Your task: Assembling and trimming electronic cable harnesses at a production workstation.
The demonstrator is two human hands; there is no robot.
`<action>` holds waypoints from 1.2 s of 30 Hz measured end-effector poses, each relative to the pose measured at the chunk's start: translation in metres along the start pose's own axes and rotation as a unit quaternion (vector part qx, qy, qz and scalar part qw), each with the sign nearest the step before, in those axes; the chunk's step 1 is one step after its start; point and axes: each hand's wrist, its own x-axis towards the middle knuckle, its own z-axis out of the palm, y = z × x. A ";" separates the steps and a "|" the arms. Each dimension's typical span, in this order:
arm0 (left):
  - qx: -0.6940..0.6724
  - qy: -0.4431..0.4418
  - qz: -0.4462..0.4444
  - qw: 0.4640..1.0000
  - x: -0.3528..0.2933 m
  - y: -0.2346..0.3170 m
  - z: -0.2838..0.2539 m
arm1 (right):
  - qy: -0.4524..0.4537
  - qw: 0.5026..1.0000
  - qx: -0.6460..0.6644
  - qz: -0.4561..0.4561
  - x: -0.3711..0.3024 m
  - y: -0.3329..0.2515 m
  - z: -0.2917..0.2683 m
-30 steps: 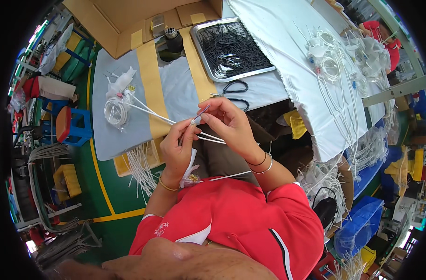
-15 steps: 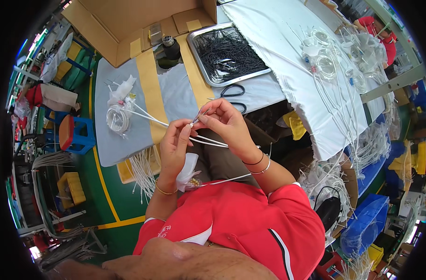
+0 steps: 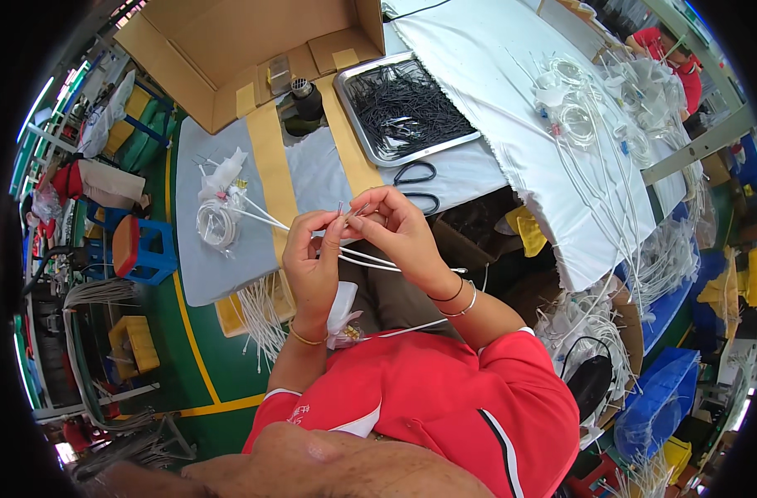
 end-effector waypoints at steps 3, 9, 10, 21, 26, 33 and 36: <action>-0.026 0.012 -0.012 1.000 -0.001 -0.004 0.001 | -0.002 1.000 -0.001 -0.002 0.002 0.002 -0.002; -0.084 0.013 -0.056 0.995 -0.002 -0.008 0.001 | 0.006 1.000 0.011 0.005 0.003 0.007 -0.004; -0.097 0.010 -0.069 0.993 -0.002 -0.008 0.000 | 0.008 1.000 0.014 0.008 0.004 0.007 -0.005; -0.082 -0.053 -0.070 0.993 0.013 -0.009 -0.004 | 0.016 0.999 0.027 0.007 0.005 0.009 -0.003; -0.081 -0.051 -0.084 0.992 0.014 -0.003 -0.005 | 0.015 0.999 0.033 0.010 0.003 0.011 -0.002; -0.183 -0.025 -0.140 0.973 0.006 -0.008 -0.006 | 0.016 0.998 0.046 0.028 -0.001 0.010 -0.003; -0.227 -0.028 -0.173 0.958 0.007 -0.009 -0.007 | 0.022 0.998 0.038 0.033 -0.001 0.011 -0.005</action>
